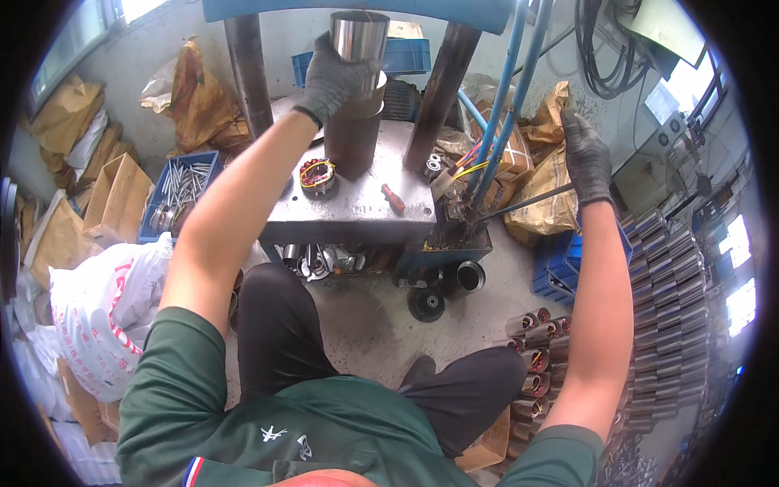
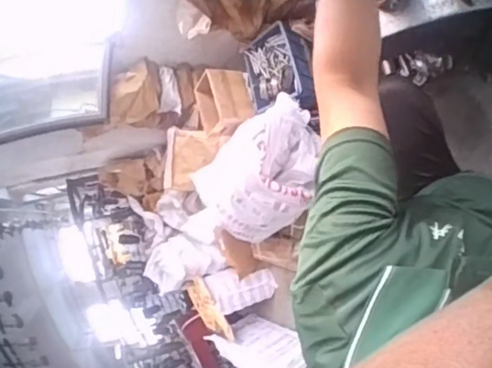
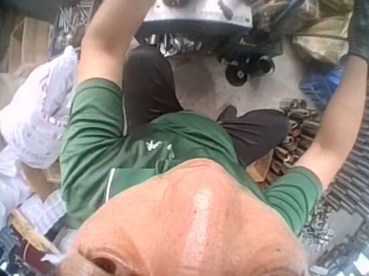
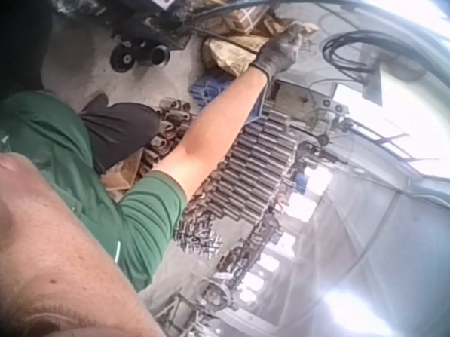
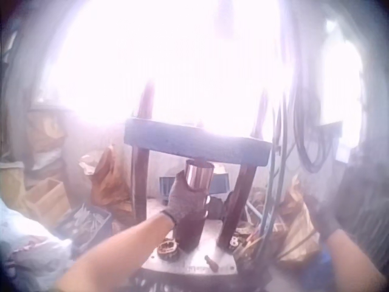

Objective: Assembling electrical motor components and pressing them into metal housings using a hydraulic press.

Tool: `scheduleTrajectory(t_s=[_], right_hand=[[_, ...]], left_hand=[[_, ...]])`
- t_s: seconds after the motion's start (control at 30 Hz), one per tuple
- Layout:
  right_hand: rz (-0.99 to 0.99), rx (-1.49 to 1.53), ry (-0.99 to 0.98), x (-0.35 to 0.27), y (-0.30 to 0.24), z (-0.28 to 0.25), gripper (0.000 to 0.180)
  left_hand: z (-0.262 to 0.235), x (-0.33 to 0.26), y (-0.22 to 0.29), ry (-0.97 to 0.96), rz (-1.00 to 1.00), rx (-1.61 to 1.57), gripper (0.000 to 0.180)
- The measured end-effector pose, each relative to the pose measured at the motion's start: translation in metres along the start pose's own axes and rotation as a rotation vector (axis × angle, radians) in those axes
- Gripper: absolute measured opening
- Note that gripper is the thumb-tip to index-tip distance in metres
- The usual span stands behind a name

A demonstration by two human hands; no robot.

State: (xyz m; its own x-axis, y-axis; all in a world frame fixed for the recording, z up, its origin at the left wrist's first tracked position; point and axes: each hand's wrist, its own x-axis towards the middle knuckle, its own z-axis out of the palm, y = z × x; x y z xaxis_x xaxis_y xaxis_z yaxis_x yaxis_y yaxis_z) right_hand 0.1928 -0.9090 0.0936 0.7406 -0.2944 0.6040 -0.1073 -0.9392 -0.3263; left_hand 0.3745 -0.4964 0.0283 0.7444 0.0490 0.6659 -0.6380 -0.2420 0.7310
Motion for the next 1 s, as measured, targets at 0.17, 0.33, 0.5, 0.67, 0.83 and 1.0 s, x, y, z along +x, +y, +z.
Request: scheduleTrajectory(t_s=[0.17, 0.33, 0.5, 0.67, 0.83, 1.0], right_hand=[[-0.045, -0.014, 0.007, -0.023, -0.015, -0.015, 0.071], [-0.231, -0.041, 0.026, -0.068, -0.024, -0.023, 0.060], [-0.339, -0.019, -0.114, -0.155, 0.013, -0.046, 0.055], [-0.639, -0.411, -0.368, -0.229, -0.079, -0.041, 0.070], [-0.265, 0.434, -0.498, -0.237, -0.139, 0.046, 0.097], [-0.030, 0.875, -0.640, -0.215, -0.173, 0.119, 0.110]], left_hand=[[-0.008, -0.084, 0.047, 0.069, -0.026, -0.451, 0.077], [-0.009, -0.183, 0.046, 0.083, -0.426, -1.094, 0.059], [0.003, -0.221, 0.037, 0.010, -0.812, -1.211, 0.058], [0.010, -0.226, 0.033, -0.075, -0.724, -1.310, 0.059], [0.004, -0.225, 0.047, -0.088, -0.716, -1.474, 0.057], [-0.002, -0.221, 0.035, -0.037, -0.675, -1.386, 0.058]])
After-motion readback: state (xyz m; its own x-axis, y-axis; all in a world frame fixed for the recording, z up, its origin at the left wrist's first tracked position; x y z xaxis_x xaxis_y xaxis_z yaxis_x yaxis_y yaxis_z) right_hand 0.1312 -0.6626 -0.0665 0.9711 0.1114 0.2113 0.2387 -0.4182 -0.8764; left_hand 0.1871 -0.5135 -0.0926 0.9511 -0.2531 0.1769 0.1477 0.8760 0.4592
